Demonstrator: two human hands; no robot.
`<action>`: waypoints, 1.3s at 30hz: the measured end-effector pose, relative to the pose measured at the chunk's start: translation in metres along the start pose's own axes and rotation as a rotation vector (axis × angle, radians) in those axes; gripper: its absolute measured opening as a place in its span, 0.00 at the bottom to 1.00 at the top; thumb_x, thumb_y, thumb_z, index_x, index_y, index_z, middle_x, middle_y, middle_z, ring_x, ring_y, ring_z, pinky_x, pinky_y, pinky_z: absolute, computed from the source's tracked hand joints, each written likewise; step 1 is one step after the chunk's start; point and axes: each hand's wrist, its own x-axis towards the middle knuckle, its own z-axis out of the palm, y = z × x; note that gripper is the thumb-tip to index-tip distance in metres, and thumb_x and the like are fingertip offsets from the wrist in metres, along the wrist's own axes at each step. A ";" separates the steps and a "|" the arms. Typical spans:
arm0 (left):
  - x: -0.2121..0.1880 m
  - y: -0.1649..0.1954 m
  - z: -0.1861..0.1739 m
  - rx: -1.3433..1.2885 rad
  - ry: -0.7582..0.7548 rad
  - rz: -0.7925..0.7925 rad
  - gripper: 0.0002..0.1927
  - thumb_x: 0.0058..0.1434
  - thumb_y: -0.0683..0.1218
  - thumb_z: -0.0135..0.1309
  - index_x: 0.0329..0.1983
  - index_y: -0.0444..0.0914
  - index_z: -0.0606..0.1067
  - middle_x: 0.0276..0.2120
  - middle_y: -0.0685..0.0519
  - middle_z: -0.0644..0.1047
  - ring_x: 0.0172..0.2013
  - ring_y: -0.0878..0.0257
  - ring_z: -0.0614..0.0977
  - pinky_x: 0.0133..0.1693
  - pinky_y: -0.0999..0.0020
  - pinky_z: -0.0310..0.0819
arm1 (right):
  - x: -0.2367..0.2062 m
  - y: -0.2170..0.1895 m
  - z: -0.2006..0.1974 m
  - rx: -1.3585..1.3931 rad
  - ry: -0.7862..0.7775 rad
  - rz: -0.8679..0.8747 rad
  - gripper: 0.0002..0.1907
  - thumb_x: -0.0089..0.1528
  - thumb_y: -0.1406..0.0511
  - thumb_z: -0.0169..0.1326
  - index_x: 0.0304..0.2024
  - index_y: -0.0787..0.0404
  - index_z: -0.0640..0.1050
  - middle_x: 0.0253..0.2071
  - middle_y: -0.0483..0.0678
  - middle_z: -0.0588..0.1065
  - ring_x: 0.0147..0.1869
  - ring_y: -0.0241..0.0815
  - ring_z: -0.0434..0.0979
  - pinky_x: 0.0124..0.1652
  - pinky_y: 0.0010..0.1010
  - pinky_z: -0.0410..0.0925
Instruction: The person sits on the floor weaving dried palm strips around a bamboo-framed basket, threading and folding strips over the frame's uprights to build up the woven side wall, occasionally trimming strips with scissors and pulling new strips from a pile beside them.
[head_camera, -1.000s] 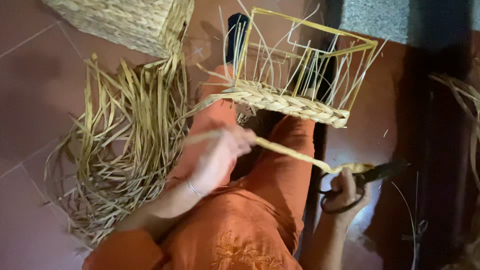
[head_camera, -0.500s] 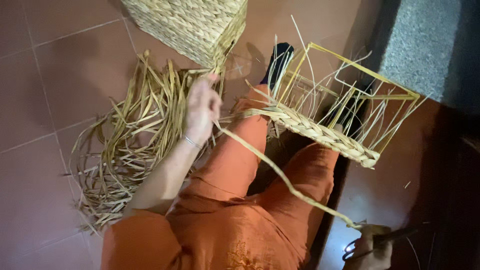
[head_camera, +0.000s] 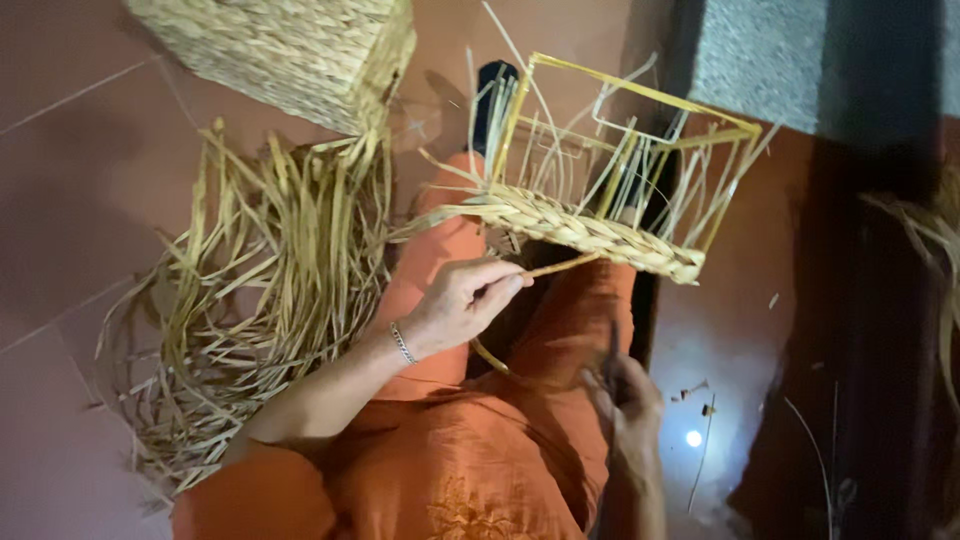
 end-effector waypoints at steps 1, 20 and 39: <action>0.000 0.001 0.006 0.013 -0.023 0.008 0.09 0.70 0.43 0.53 0.46 0.35 0.81 0.27 0.55 0.78 0.24 0.72 0.73 0.26 0.73 0.68 | 0.001 -0.009 0.002 0.025 -0.088 0.052 0.19 0.60 0.70 0.57 0.54 0.67 0.78 0.38 0.44 0.76 0.31 0.32 0.66 0.29 0.20 0.60; 0.001 -0.001 0.041 0.156 -0.183 0.183 0.07 0.70 0.45 0.54 0.43 0.35 0.78 0.32 0.48 0.81 0.29 0.54 0.83 0.30 0.61 0.76 | 0.001 -0.028 0.023 -0.429 -0.175 -0.166 0.31 0.70 0.47 0.35 0.48 0.65 0.77 0.22 0.50 0.73 0.25 0.42 0.74 0.27 0.29 0.67; -0.039 -0.013 -0.248 -0.983 1.010 0.123 0.15 0.66 0.53 0.52 0.49 0.38 0.75 0.35 0.53 0.72 0.35 0.63 0.69 0.37 0.64 0.61 | 0.009 0.160 -0.172 -1.011 0.607 0.299 0.32 0.54 0.57 0.67 0.60 0.57 0.77 0.44 0.59 0.81 0.48 0.66 0.79 0.49 0.55 0.70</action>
